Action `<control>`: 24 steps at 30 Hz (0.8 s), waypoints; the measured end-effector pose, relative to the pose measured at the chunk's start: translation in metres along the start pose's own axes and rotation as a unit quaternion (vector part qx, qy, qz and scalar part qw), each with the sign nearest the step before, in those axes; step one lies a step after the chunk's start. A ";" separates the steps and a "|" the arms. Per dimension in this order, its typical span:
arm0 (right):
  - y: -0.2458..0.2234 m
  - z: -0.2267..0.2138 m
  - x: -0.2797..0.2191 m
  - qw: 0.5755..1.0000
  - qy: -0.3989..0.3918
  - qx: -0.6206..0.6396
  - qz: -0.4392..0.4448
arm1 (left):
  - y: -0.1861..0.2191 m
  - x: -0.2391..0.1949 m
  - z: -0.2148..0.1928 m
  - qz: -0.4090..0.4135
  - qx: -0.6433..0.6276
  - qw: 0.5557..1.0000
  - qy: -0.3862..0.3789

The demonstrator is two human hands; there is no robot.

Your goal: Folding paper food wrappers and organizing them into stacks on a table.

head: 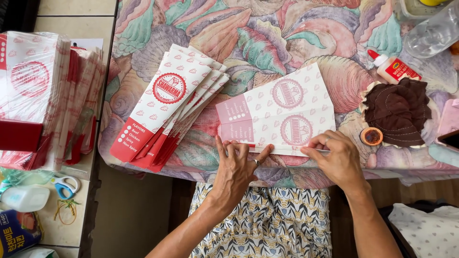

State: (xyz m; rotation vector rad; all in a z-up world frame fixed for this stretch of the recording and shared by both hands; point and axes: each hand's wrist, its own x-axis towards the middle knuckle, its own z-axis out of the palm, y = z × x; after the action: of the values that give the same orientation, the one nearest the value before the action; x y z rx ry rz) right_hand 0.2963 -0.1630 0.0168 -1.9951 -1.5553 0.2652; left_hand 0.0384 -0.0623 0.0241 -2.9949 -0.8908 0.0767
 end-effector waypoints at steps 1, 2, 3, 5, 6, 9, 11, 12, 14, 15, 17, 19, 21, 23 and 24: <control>0.002 -0.003 -0.001 1.000 0.000 -0.001 -0.002 | -0.001 0.001 -0.003 -0.002 0.000 1.000 0.002; 0.003 -0.006 -0.005 1.000 0.009 0.017 0.005 | 0.000 0.002 -0.006 -0.001 -0.007 1.000 -0.003; 0.005 -0.009 -0.008 0.999 0.018 0.035 0.012 | 0.000 0.003 -0.009 0.000 -0.015 1.000 -0.007; 0.009 -0.007 -0.013 0.998 0.036 0.041 0.014 | 0.001 0.002 -0.001 0.002 -0.010 1.000 -0.010; 0.010 -0.004 -0.015 0.997 0.053 0.050 0.014 | 0.001 0.000 0.003 0.001 -0.004 1.000 -0.016; 0.018 0.001 -0.014 0.997 0.064 0.048 -0.001 | -0.001 0.002 -0.006 0.002 -0.015 1.000 -0.016; 0.024 0.006 -0.015 0.997 0.064 0.043 -0.004 | 0.000 0.000 -0.001 0.000 -0.016 1.000 -0.019; 0.028 0.007 -0.014 0.997 0.066 0.035 -0.009 | 0.000 0.001 0.002 -0.002 -0.016 1.000 -0.016; 0.021 0.004 -0.012 0.997 0.072 0.028 -0.009 | 0.000 0.002 -0.001 -0.002 -0.021 1.000 -0.017; 0.017 0.003 -0.012 0.997 0.076 0.022 -0.009 | 0.000 0.001 -0.003 -0.004 -0.025 0.999 -0.019; 0.016 -0.002 -0.017 0.996 0.088 0.008 0.013 | 0.000 0.001 0.001 -0.002 -0.018 1.000 -0.015; 0.018 -0.006 -0.023 0.994 0.099 -0.005 0.036 | -0.001 0.000 0.002 0.000 -0.012 1.000 -0.012; 0.022 -0.008 -0.030 0.991 0.101 0.039 0.083 | -0.001 0.000 0.001 -0.005 -0.015 1.000 -0.012; 0.018 -0.018 -0.030 0.989 0.086 0.061 0.102 | -0.003 -0.003 0.010 0.003 0.026 0.999 0.040; 0.015 -0.024 -0.031 0.987 0.070 0.084 0.119 | -0.003 -0.005 0.015 0.008 0.066 0.994 0.092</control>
State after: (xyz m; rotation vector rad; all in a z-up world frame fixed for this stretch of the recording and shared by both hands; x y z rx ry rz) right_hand 0.3112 -0.2016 0.0219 -2.0197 -1.1687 0.3307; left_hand 0.0315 -0.0622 0.0091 -2.8306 -0.8101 -0.1338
